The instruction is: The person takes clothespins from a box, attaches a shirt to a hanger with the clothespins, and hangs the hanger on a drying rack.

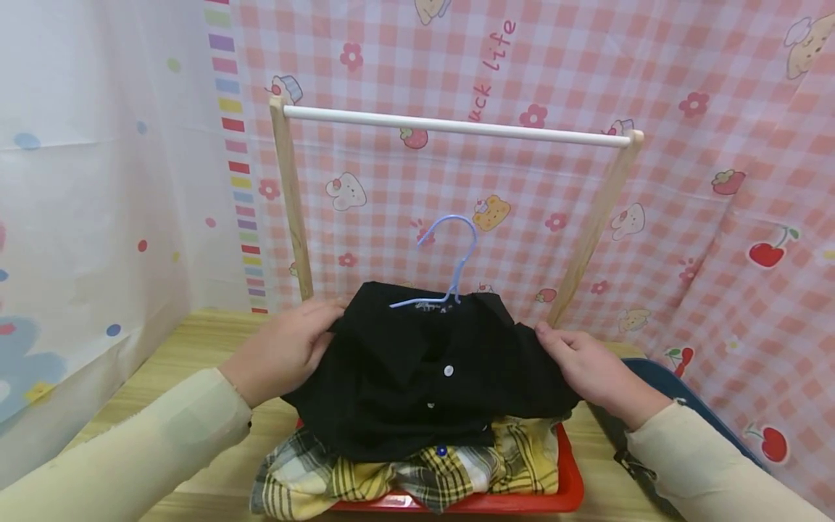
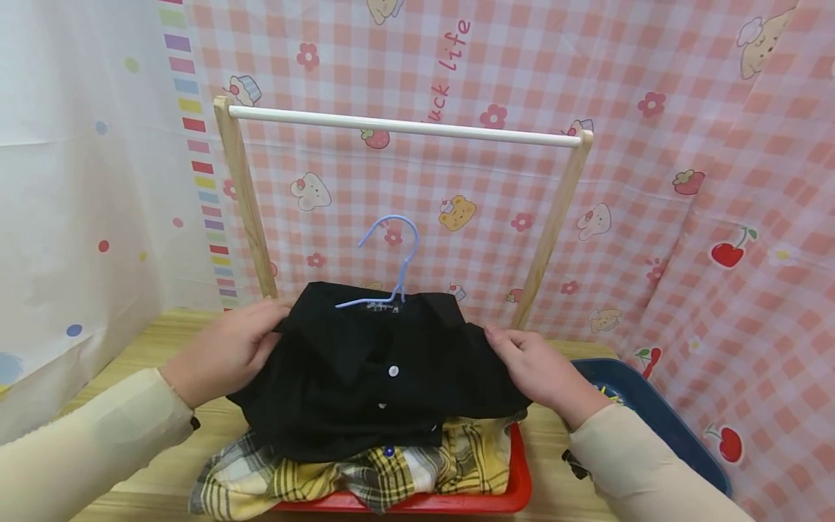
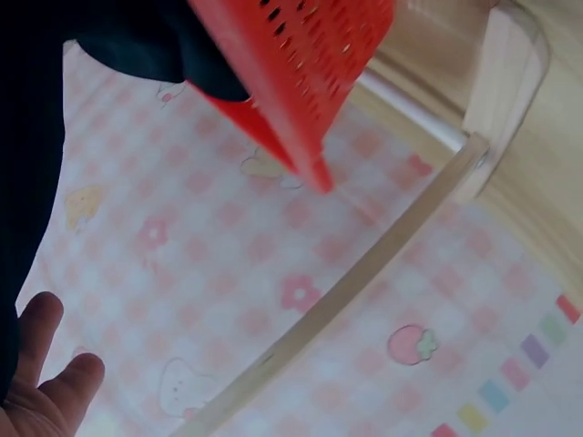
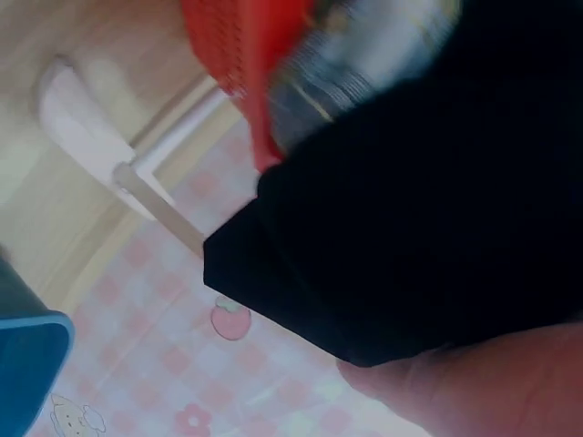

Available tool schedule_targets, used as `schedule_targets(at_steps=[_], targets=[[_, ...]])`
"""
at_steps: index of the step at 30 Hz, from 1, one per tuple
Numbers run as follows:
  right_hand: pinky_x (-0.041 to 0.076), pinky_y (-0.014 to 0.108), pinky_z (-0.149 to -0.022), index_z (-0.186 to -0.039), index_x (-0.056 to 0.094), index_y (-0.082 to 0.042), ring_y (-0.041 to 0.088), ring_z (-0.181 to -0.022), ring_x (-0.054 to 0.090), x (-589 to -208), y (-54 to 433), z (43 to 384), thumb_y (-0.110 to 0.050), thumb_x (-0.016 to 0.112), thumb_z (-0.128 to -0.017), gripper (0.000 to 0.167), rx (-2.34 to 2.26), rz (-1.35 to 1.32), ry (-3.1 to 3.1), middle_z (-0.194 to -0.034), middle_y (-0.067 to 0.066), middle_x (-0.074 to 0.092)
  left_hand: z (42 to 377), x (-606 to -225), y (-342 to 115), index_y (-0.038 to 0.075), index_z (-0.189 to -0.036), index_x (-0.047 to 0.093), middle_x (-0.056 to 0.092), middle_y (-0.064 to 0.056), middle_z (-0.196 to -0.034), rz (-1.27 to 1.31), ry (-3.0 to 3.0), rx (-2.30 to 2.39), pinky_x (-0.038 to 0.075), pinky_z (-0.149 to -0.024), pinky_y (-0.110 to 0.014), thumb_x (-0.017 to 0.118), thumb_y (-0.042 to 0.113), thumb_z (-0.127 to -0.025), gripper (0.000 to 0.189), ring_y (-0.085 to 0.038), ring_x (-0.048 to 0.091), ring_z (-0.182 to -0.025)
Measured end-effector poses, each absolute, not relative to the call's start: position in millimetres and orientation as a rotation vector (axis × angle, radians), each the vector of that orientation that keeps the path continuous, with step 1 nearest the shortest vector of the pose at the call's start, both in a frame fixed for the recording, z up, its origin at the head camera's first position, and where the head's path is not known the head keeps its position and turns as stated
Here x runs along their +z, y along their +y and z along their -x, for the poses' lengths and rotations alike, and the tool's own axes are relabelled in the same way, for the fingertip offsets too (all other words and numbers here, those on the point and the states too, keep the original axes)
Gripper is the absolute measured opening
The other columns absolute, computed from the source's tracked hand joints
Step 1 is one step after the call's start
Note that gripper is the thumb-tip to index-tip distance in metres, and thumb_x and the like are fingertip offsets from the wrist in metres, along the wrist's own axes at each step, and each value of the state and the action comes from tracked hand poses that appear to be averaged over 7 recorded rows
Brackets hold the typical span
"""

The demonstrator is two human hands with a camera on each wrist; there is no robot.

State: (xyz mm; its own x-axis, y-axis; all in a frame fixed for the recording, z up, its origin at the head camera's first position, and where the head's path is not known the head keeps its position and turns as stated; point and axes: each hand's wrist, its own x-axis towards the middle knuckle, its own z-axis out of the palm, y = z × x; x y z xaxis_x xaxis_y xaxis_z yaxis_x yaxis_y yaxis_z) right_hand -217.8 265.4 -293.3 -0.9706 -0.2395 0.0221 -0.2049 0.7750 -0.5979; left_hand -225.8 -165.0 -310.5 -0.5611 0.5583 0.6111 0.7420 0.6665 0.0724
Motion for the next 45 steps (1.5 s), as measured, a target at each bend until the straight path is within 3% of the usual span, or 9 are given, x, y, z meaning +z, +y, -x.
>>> schedule_targets(at_steps=[7, 13, 22, 30, 33, 35, 40, 41, 45], targets=[[0.058, 0.036, -0.088, -0.108, 0.081, -0.004, 0.022, -0.104, 0.069, -278, 268, 219, -0.047, 0.045, -0.112, 0.056, -1.161, 0.341, 2.943, -0.115, 0.014, 0.076, 231, -297, -162, 0.004, -0.13, 0.068, 0.074, -0.015, -0.128, 0.984, -2.275, -0.451, 0.051, -0.111, -0.058, 0.067, 0.001, -0.097, 0.033, -0.033, 0.07, -0.121], [0.042, 0.047, -0.12, -0.134, 0.073, -0.009, 0.034, -0.149, 0.049, -274, 266, 214, -0.035, 0.055, -0.111, 0.04, -1.281, 0.525, 3.037, -0.149, 0.015, 0.061, 235, -291, -159, 0.006, -0.136, 0.067, 0.074, -0.013, -0.129, 0.977, -2.294, -0.483, 0.049, -0.112, -0.06, 0.065, 0.004, -0.099, 0.037, -0.032, 0.071, -0.119], [0.024, 0.045, -0.132, -0.123, 0.079, -0.005, 0.03, -0.148, 0.051, -292, 256, 207, -0.012, 0.071, -0.101, 0.025, -1.403, 0.936, 3.503, -0.131, 0.018, 0.073, 234, -284, -152, 0.006, -0.12, 0.069, 0.077, -0.011, -0.115, 0.882, -2.381, -0.467, 0.061, -0.093, -0.05, 0.062, 0.008, -0.103, 0.019, -0.029, 0.075, -0.102], [0.032, 0.039, -0.129, -0.122, 0.077, 0.001, 0.022, -0.144, 0.056, -303, 260, 211, -0.042, 0.06, -0.106, 0.049, -1.306, 1.564, 3.683, -0.131, 0.023, 0.072, 237, -274, -155, 0.007, -0.128, 0.068, 0.075, -0.013, -0.123, 0.794, -2.453, -0.618, 0.057, -0.102, -0.054, 0.056, 0.011, -0.107, 0.025, -0.031, 0.074, -0.11], [0.04, 0.021, -0.12, -0.124, 0.077, -0.001, 0.004, -0.136, 0.059, -299, 264, 209, -0.031, 0.054, -0.111, 0.04, -1.343, 1.336, 3.573, -0.13, 0.017, 0.074, 238, -272, -157, 0.008, -0.128, 0.07, 0.076, -0.012, -0.123, 0.801, -2.442, -0.611, 0.057, -0.102, -0.054, 0.056, 0.01, -0.107, 0.025, -0.031, 0.074, -0.11], [0.051, 0.014, -0.101, -0.114, 0.08, -0.001, -0.004, -0.115, 0.068, -292, 266, 207, -0.03, 0.049, -0.113, 0.042, -1.392, 0.966, 3.456, -0.115, 0.014, 0.079, 238, -273, -158, 0.009, -0.127, 0.07, 0.076, -0.012, -0.122, 0.823, -2.42, -0.589, 0.059, -0.099, -0.054, 0.057, 0.009, -0.106, 0.025, -0.03, 0.075, -0.107], [0.051, 0.029, -0.077, -0.069, 0.054, -0.004, 0.013, -0.087, 0.063, -275, 272, 211, -0.045, 0.041, -0.114, 0.063, -1.268, 0.416, 3.066, -0.079, 0.006, 0.062, 238, -278, -158, 0.008, -0.119, 0.071, 0.078, -0.009, -0.115, 0.883, -2.358, -0.523, 0.062, -0.091, -0.05, 0.058, 0.007, -0.104, 0.02, -0.028, 0.076, -0.098], [0.05, 0.032, -0.074, -0.067, 0.048, -0.004, 0.017, -0.082, 0.059, -274, 273, 212, -0.045, 0.041, -0.114, 0.062, -1.244, 0.428, 3.001, -0.075, 0.005, 0.053, 238, -279, -158, 0.008, -0.118, 0.071, 0.078, -0.009, -0.114, 0.892, -2.353, -0.512, 0.062, -0.091, -0.05, 0.058, 0.006, -0.104, 0.019, -0.028, 0.076, -0.098], [0.052, 0.024, -0.076, -0.084, 0.075, -0.001, 0.005, -0.083, 0.06, -277, 273, 214, -0.033, 0.052, -0.112, 0.048, -1.274, 0.517, 2.885, -0.083, -0.002, 0.065, 239, -284, -158, 0.007, -0.12, 0.071, 0.077, -0.01, -0.117, 0.904, -2.369, -0.502, 0.061, -0.094, -0.051, 0.058, 0.006, -0.104, 0.021, -0.029, 0.075, -0.104]])
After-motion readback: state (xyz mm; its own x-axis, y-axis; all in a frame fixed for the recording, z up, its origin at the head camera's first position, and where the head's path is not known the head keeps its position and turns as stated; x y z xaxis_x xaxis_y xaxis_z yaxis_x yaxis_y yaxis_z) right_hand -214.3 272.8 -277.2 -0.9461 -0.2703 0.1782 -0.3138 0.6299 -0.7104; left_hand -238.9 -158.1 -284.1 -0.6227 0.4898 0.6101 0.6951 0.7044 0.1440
